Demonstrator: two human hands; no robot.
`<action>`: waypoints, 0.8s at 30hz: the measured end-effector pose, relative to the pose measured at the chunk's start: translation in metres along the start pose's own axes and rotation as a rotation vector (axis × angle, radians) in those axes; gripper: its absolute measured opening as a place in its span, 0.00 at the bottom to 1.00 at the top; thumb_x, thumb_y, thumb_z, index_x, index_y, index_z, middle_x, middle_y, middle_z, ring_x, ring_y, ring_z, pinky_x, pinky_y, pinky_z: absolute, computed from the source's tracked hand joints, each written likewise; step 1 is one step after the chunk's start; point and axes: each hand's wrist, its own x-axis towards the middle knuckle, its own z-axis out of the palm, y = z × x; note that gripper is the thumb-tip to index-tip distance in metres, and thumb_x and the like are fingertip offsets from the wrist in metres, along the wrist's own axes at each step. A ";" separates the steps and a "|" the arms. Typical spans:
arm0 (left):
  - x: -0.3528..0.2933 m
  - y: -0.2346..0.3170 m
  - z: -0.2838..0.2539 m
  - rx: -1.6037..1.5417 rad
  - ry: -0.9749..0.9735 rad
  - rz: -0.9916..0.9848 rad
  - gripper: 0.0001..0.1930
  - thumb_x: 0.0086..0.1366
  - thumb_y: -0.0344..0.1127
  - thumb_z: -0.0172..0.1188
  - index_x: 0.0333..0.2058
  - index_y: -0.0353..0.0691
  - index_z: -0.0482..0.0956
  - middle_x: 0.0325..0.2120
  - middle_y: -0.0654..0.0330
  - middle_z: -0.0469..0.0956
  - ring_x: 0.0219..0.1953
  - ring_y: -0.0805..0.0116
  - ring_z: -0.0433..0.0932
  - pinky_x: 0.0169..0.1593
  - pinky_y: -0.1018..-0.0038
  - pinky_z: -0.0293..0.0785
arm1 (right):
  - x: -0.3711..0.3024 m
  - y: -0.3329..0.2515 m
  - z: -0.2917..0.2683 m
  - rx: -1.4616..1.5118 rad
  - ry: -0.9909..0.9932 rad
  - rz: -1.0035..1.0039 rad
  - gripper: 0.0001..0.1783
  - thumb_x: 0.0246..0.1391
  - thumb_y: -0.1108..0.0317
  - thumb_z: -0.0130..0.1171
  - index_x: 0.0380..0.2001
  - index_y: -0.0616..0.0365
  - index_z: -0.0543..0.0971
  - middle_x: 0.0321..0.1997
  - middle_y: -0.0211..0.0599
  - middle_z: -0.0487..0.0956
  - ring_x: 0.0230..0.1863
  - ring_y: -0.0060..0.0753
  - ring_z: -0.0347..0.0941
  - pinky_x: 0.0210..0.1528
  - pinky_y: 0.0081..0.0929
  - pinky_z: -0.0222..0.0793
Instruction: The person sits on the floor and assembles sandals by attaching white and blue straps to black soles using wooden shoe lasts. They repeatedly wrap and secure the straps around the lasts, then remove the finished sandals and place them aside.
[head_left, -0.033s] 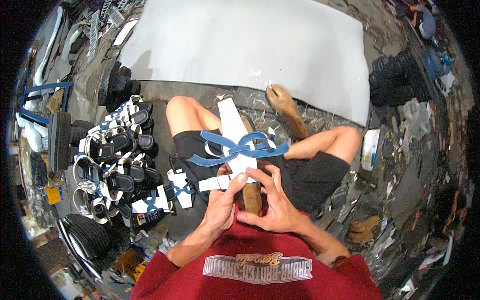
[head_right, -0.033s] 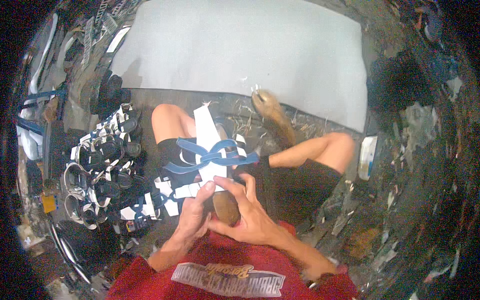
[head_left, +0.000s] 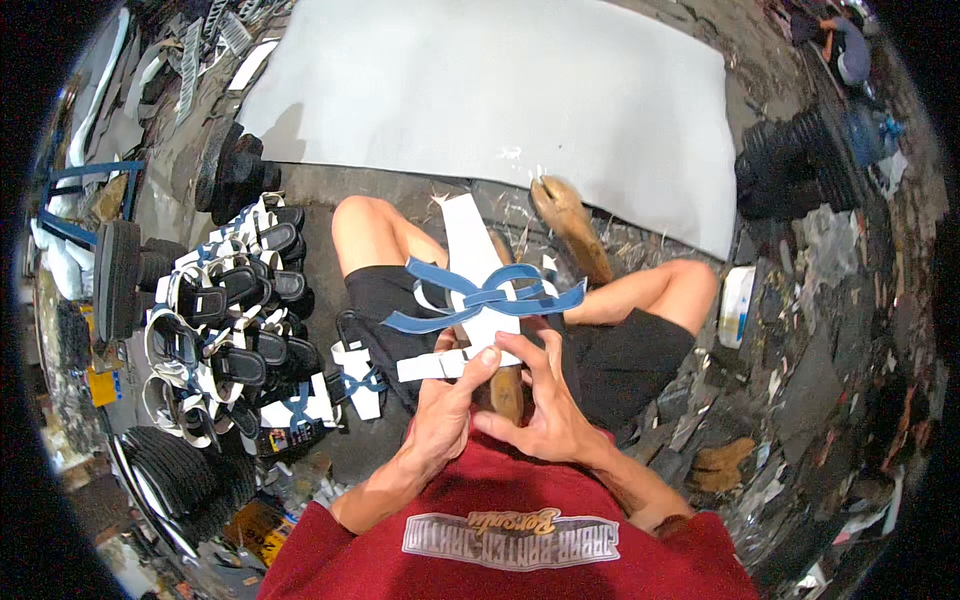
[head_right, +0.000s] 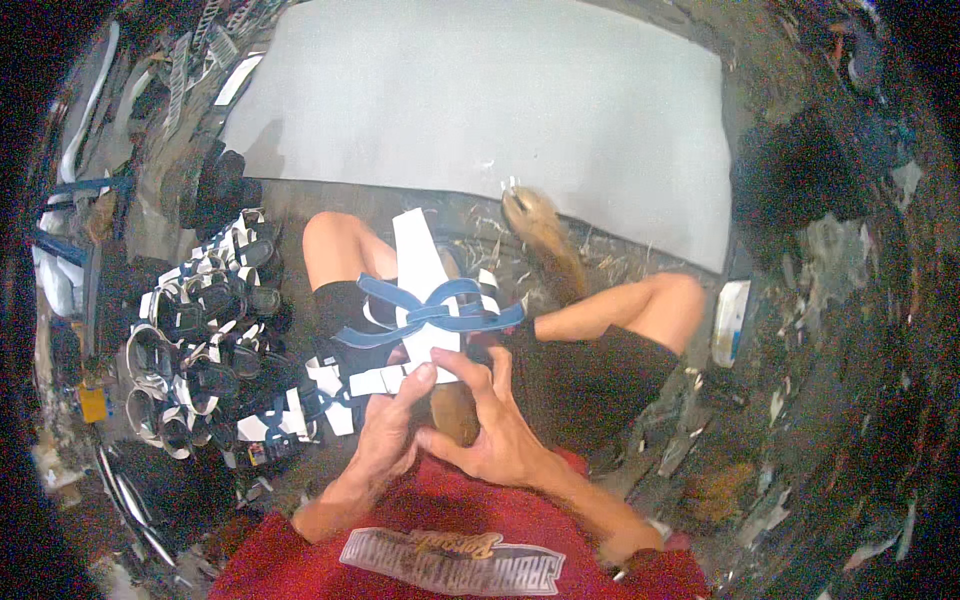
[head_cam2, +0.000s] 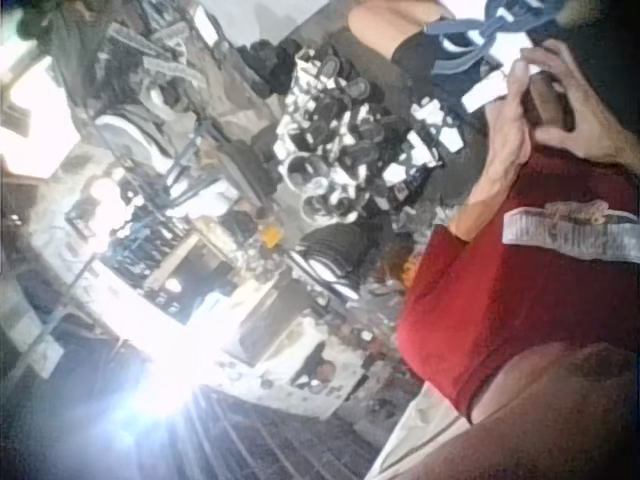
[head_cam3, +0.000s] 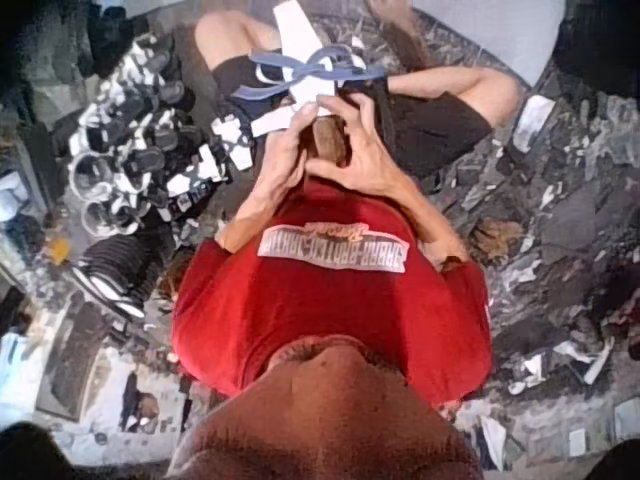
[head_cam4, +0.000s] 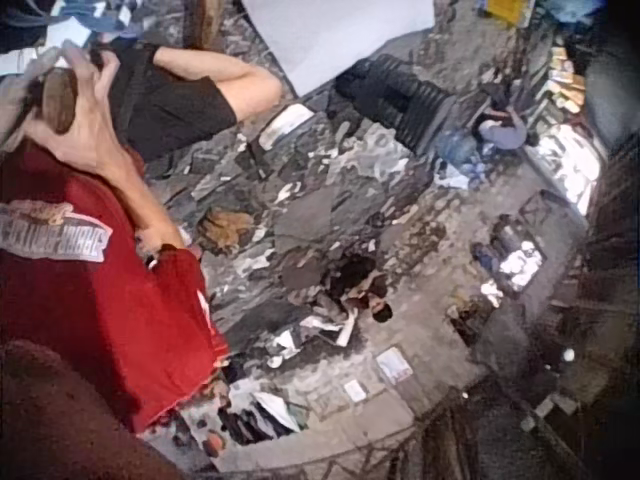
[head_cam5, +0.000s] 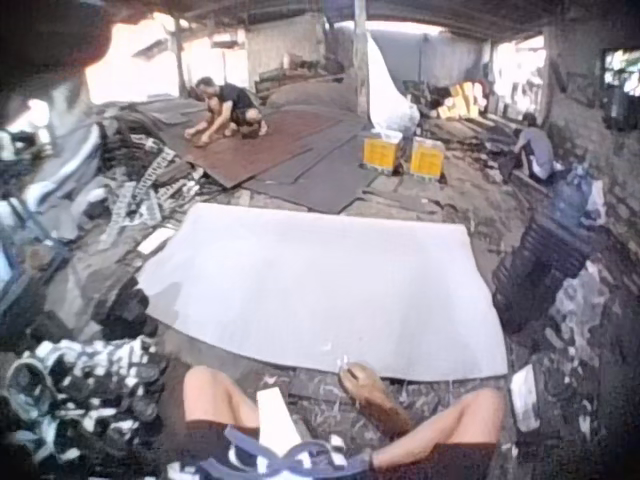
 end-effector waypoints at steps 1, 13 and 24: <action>0.003 0.005 0.010 -0.012 -0.050 0.002 0.33 0.69 0.32 0.73 0.67 0.37 0.65 0.56 0.56 0.78 0.55 0.68 0.81 0.58 0.68 0.81 | 0.002 0.006 0.003 0.020 0.053 -0.006 0.52 0.52 0.62 0.78 0.76 0.50 0.60 0.73 0.51 0.66 0.68 0.61 0.58 0.74 0.56 0.56; 0.035 0.008 0.045 0.331 -0.084 0.245 0.39 0.70 0.42 0.74 0.68 0.28 0.61 0.55 0.53 0.75 0.56 0.70 0.76 0.56 0.71 0.77 | 0.036 -0.001 -0.018 0.081 0.358 -0.068 0.36 0.50 0.76 0.65 0.63 0.55 0.66 0.55 0.44 0.66 0.57 0.40 0.67 0.63 0.39 0.66; 0.039 0.009 0.027 0.121 -0.324 0.209 0.12 0.81 0.39 0.59 0.38 0.38 0.77 0.41 0.69 0.69 0.45 0.81 0.65 0.57 0.77 0.64 | 0.056 -0.020 -0.041 0.476 0.510 0.028 0.39 0.49 0.69 0.58 0.67 0.52 0.61 0.59 0.39 0.66 0.56 0.36 0.67 0.62 0.34 0.66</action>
